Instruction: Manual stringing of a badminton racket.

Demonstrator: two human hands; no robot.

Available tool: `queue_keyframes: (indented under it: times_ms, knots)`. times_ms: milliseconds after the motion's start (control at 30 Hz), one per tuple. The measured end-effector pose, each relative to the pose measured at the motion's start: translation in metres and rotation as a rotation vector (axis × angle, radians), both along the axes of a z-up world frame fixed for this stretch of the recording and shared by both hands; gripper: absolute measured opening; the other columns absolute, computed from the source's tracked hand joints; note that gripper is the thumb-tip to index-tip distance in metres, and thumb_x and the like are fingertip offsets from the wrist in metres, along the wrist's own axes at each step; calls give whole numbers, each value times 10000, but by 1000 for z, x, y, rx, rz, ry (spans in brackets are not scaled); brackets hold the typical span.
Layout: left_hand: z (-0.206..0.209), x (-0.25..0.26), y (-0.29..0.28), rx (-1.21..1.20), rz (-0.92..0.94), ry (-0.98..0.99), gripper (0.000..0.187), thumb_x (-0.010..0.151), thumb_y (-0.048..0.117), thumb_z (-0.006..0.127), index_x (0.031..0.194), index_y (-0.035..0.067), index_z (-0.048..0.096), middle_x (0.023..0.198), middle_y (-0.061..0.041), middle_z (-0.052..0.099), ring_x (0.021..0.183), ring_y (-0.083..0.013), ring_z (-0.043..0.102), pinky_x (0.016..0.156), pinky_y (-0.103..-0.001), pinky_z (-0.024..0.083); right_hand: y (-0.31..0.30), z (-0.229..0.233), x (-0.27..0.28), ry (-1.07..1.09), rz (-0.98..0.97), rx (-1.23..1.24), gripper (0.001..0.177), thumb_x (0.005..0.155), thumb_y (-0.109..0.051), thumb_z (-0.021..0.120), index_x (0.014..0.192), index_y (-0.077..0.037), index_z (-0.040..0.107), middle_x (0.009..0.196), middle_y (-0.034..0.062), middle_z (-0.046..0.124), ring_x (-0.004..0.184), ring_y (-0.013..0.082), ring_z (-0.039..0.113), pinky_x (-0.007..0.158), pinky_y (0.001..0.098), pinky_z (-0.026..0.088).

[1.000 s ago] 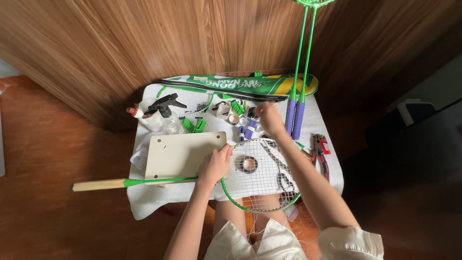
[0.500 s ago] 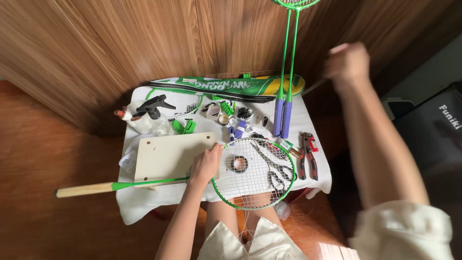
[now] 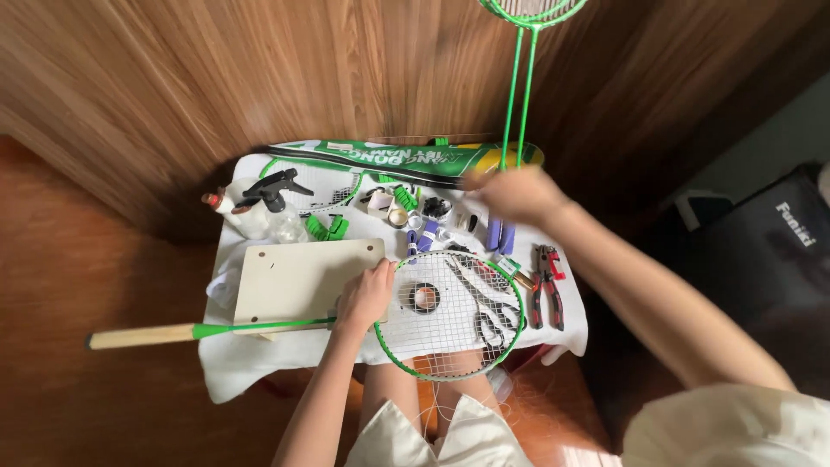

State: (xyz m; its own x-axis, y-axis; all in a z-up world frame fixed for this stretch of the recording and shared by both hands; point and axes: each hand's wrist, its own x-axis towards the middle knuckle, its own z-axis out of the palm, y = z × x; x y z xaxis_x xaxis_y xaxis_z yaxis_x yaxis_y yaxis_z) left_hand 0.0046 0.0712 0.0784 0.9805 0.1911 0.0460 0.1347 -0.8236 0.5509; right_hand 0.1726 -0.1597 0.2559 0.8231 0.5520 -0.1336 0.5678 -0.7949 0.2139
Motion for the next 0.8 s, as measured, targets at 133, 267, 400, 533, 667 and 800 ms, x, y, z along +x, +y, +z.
queue_keyframes:
  times_ms: [133, 267, 400, 533, 667, 800]
  knots:
    - [3, -2, -1, 43, -4, 3, 346, 1062, 370, 414, 1057, 100, 630, 801, -213, 722, 773, -440, 703, 715, -549, 559, 49, -59, -20, 305, 178, 146, 446, 1004, -579, 446, 1281, -295, 650, 1029, 73, 741, 939, 275, 726, 885, 456, 545]
    - [-4, 2, -1, 57, -12, 1, 352, 1070, 367, 398, 1074, 95, 622, 776, -211, 719, 756, -425, 709, 696, -536, 565, 70, -76, -19, 404, 265, 45, 376, 989, -550, 537, 1224, -285, 665, 1010, 40, 770, 980, 216, 727, 930, 418, 528]
    - [1, -1, -1, 44, -12, 27, 355, 1073, 365, 394, 1074, 89, 617, 772, -207, 719, 759, -423, 709, 694, -534, 564, 67, -90, -9, 445, 250, 34, 346, 973, -542, 576, 1163, -276, 691, 1042, 6, 771, 1016, 195, 715, 921, 418, 519]
    - [-4, 0, -1, 56, -4, 17, 365, 1074, 371, 388, 1078, 99, 631, 794, -212, 723, 782, -426, 710, 725, -536, 566, 63, -108, -2, 514, 235, 119, 347, 960, -526, 573, 1140, -251, 682, 1069, -13, 762, 1009, 188, 720, 917, 415, 523]
    - [1, 0, -2, 23, 18, 44, 379, 1064, 399, 392, 1081, 112, 639, 852, -210, 728, 820, -433, 710, 747, -547, 568, 60, -113, -6, 450, 270, 150, 376, 997, -503, 567, 1139, -172, 675, 1062, 69, 748, 1001, 249, 703, 933, 421, 527]
    - [1, -1, -1, 39, 6, 63, 365, 1064, 395, 381, 1106, 130, 630, 841, -218, 728, 826, -444, 706, 764, -553, 562, 47, -107, 7, 330, 177, 137, 393, 1071, -450, 437, 1105, -144, 683, 1029, 90, 762, 977, 238, 714, 942, 411, 527]
